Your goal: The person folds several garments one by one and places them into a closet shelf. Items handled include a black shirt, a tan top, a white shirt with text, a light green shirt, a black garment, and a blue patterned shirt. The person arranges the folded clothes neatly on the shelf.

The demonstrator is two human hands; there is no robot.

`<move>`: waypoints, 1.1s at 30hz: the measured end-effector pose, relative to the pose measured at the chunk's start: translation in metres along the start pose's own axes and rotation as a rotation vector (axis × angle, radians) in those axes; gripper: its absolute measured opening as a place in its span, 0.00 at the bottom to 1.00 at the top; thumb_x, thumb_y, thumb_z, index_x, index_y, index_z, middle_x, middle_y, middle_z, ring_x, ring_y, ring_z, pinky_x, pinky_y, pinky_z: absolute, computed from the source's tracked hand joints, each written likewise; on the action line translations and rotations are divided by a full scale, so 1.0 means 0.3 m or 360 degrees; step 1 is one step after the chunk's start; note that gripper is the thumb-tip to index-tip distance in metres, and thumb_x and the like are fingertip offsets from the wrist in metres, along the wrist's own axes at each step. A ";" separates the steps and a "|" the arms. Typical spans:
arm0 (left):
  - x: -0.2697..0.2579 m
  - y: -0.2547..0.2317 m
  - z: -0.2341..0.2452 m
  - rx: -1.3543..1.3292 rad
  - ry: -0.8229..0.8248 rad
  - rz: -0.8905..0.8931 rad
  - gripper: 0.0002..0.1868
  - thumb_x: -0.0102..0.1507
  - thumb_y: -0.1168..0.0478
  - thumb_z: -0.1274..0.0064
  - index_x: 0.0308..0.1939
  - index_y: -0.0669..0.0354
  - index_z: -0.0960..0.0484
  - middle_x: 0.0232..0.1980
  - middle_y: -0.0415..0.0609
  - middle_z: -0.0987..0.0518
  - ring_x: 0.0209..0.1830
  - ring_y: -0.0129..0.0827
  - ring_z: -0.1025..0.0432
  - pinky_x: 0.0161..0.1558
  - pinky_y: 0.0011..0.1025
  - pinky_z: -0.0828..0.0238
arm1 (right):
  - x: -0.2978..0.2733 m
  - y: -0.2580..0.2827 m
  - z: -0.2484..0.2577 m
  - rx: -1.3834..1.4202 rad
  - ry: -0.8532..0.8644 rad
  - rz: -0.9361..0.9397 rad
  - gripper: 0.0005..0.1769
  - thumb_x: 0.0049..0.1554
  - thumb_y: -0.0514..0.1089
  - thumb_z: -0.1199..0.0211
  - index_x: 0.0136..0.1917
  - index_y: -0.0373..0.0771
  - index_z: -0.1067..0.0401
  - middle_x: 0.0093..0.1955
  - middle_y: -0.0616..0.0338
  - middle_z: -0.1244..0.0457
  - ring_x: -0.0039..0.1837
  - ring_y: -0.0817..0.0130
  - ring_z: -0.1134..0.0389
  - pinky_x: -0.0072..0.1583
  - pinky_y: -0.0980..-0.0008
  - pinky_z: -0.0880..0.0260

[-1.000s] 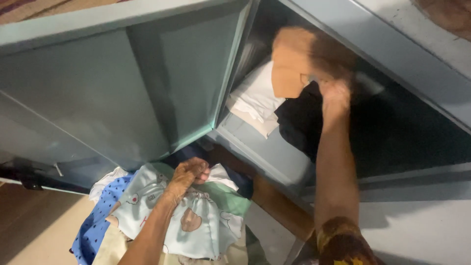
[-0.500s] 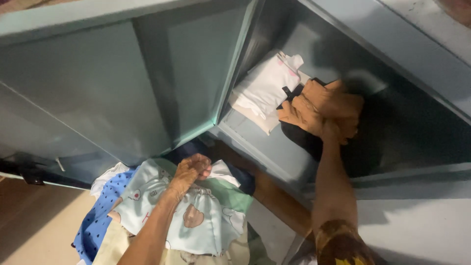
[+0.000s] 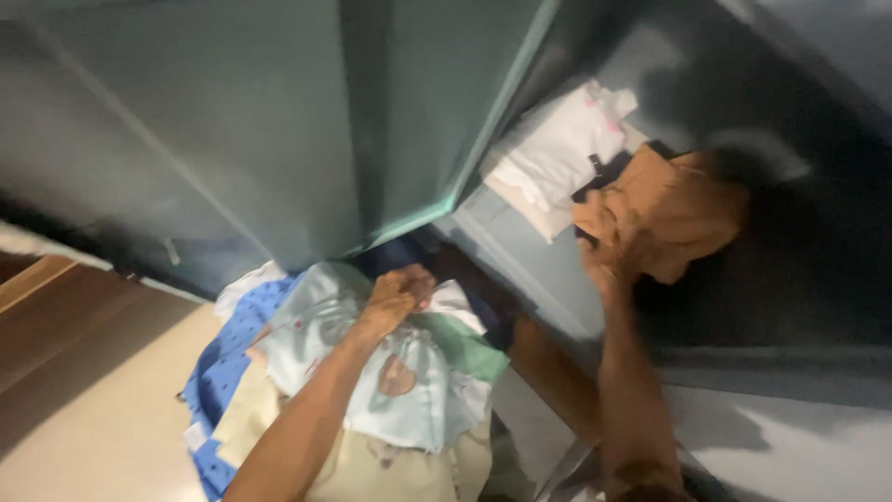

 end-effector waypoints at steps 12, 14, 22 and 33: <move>-0.419 -0.376 0.005 0.1262 0.0363 -0.0110 0.17 0.60 0.54 0.42 0.47 0.59 0.12 0.48 0.61 0.15 0.55 0.57 0.22 0.56 0.47 0.24 | -0.253 -0.226 -0.082 -0.0742 0.1054 -0.1208 0.58 0.46 0.78 0.40 0.84 0.65 0.53 0.83 0.50 0.56 0.81 0.39 0.52 0.72 0.31 0.48; -0.572 -0.375 -0.036 0.1533 0.0699 -0.0223 0.25 0.68 0.43 0.58 0.55 0.55 0.16 0.59 0.57 0.19 0.67 0.54 0.30 0.78 0.53 0.68 | -0.262 -0.223 -0.074 -0.0519 0.1070 -0.1441 0.45 0.53 0.75 0.42 0.78 0.64 0.46 0.85 0.57 0.61 0.82 0.47 0.54 0.73 0.33 0.53; -0.913 -0.347 -0.070 0.1144 0.0765 -0.1177 0.17 0.61 0.62 0.51 0.50 0.67 0.19 0.61 0.65 0.29 0.65 0.59 0.42 0.61 0.63 0.54 | 0.116 0.802 0.064 0.1202 0.1212 -0.1149 0.23 0.59 0.49 0.43 0.66 0.42 0.29 0.63 0.57 0.31 0.63 0.65 0.29 0.63 0.65 0.27; -0.664 -0.453 0.425 0.1059 -0.0645 -0.1210 0.15 0.56 0.52 0.39 0.43 0.51 0.18 0.40 0.47 0.22 0.44 0.49 0.25 0.46 0.44 0.27 | 0.119 1.086 -0.371 0.1618 0.1306 -0.0698 0.21 0.50 0.40 0.35 0.58 0.40 0.25 0.55 0.67 0.30 0.54 0.74 0.34 0.56 0.71 0.33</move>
Point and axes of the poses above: each hand's wrist, its own x-axis towards the middle knuckle, its own z-axis out of the back of the hand, y = z × x, the point moved 5 cm from there along x, towards the middle knuckle
